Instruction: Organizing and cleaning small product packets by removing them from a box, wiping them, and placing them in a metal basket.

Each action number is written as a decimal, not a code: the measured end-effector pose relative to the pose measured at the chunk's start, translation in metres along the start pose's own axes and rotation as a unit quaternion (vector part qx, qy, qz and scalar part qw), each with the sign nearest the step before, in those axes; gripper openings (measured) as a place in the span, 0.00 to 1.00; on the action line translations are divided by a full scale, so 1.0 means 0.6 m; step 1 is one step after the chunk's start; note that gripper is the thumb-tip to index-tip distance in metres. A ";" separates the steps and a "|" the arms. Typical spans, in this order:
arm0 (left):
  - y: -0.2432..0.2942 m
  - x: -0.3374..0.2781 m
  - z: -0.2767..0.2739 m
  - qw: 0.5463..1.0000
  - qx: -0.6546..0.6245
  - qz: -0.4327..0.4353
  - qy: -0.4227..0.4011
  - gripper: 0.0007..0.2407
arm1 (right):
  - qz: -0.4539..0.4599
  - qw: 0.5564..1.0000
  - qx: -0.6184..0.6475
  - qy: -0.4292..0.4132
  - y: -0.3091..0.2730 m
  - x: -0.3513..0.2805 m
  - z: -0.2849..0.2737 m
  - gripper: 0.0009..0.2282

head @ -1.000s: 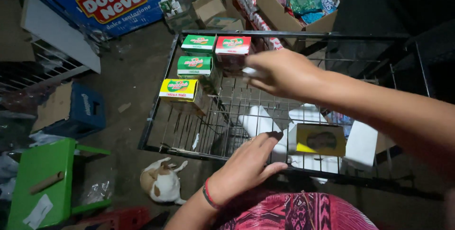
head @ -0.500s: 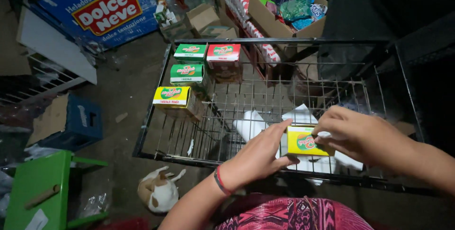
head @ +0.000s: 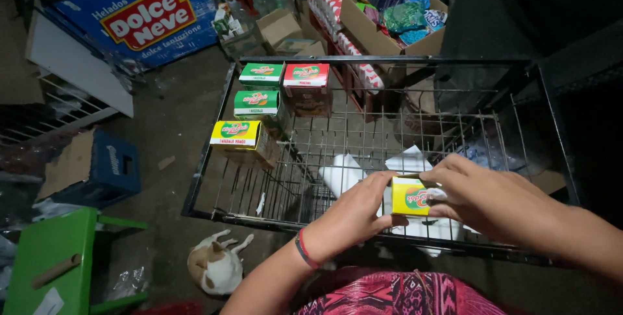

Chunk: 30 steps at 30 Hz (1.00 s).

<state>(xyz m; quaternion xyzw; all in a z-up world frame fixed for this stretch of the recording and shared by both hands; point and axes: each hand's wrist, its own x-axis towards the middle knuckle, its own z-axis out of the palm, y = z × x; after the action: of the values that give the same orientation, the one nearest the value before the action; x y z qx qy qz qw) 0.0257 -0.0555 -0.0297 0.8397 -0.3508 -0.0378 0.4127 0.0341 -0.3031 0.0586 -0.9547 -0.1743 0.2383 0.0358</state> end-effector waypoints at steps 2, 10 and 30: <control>0.001 0.000 0.000 1.000 -0.004 0.001 0.002 0.30 | -0.039 0.998 0.039 0.027 0.019 0.010 0.011 0.23; 0.024 -0.001 -0.011 1.000 -0.015 -0.010 -0.015 0.26 | -0.082 0.983 0.117 0.115 0.046 0.041 0.040 0.18; 0.015 -0.011 0.010 0.999 0.028 -0.015 0.016 0.29 | -0.041 0.989 -0.070 0.125 0.009 0.013 0.079 0.18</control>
<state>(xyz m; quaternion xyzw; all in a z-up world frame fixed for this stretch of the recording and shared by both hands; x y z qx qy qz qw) 0.0138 -0.0593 -0.0286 0.8564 -0.3326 -0.0205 0.3943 0.0203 -0.3062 0.0126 -0.9692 -0.2239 0.1023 -0.0002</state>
